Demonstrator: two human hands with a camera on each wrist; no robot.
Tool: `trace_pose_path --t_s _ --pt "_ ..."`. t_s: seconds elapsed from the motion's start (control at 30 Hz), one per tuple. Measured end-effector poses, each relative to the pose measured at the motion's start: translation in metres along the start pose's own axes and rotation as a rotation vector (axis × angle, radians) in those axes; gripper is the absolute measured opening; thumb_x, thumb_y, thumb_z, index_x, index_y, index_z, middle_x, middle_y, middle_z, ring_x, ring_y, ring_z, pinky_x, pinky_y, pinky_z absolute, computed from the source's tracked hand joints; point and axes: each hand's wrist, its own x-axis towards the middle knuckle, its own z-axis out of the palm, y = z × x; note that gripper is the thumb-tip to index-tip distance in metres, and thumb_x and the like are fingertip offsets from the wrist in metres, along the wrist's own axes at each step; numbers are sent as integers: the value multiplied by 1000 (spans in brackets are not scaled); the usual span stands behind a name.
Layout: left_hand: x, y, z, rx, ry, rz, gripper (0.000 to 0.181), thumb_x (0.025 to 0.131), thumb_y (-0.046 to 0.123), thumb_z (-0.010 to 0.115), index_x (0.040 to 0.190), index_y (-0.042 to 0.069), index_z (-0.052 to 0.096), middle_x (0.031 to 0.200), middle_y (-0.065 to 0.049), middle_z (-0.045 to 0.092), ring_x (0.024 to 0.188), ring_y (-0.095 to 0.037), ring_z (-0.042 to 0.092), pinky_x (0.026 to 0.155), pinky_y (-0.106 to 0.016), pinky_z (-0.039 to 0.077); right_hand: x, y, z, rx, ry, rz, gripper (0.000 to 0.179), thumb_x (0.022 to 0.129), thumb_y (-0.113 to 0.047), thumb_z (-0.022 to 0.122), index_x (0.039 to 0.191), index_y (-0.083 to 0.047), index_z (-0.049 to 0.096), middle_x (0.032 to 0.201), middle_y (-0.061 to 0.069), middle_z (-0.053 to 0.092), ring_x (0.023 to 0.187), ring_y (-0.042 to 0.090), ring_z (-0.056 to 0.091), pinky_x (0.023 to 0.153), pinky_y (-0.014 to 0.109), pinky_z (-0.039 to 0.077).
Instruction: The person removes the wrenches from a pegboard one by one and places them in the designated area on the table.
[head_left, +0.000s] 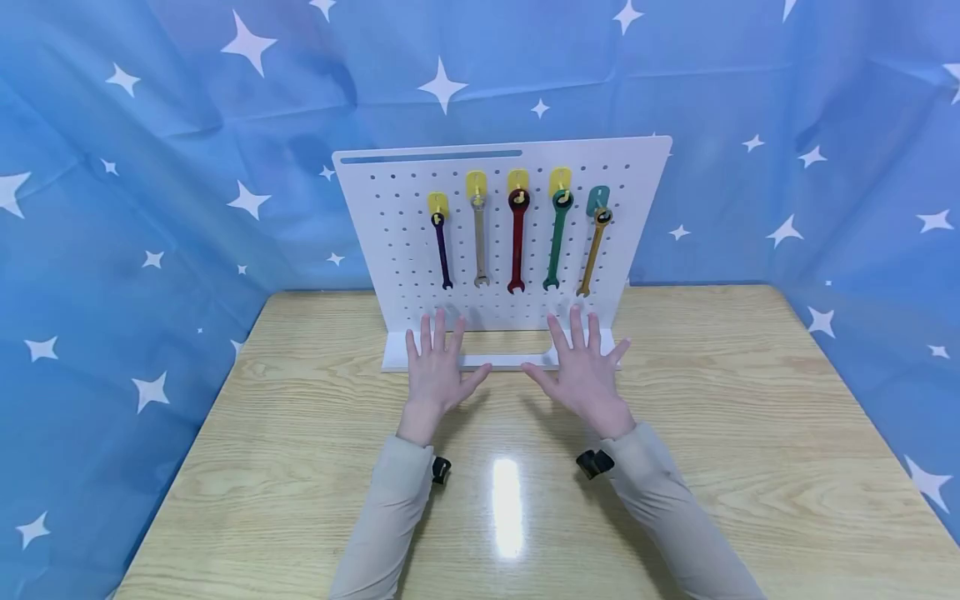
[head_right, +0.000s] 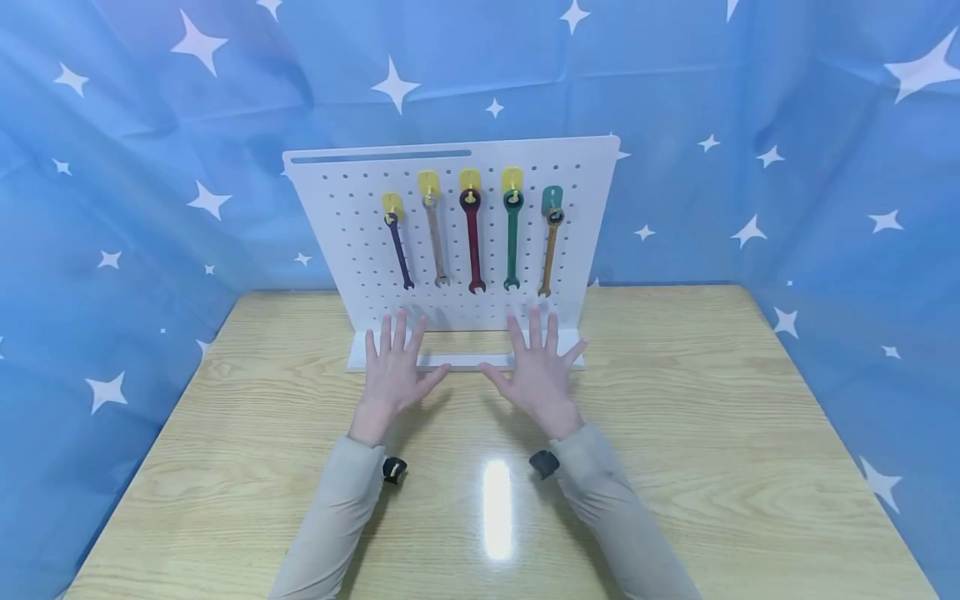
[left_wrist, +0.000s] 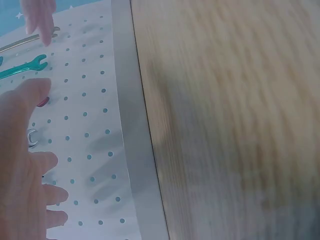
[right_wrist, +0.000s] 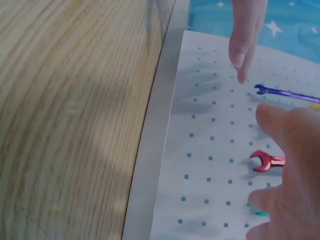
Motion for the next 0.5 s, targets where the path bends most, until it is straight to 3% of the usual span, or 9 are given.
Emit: trace_pose_path --t_s 0.23,0.4,0.5 --pt "1 -2 1 -12 51 18 85 84 69 45 149 17 26 153 -18 17 140 -39 14 109 -58 10 1 3 -2 26 65 -16 86 86 -62 51 150 -12 22 154 21 10 138 46 9 90 80 5" --pt "4 -10 -1 -88 247 64 72 84 56 57 138 10 44 143 -20 38 133 -39 31 105 -59 20 8 9 -8 138 288 -80 74 86 -44 63 141 -2 37 144 25 34 127 46 35 89 70 31" --pt "9 -20 -5 -170 383 91 57 84 41 63 126 2 54 131 -20 51 126 -37 41 103 -56 27 15 13 -15 253 416 -115 62 86 -27 67 133 5 44 133 27 46 119 43 44 90 60 39"
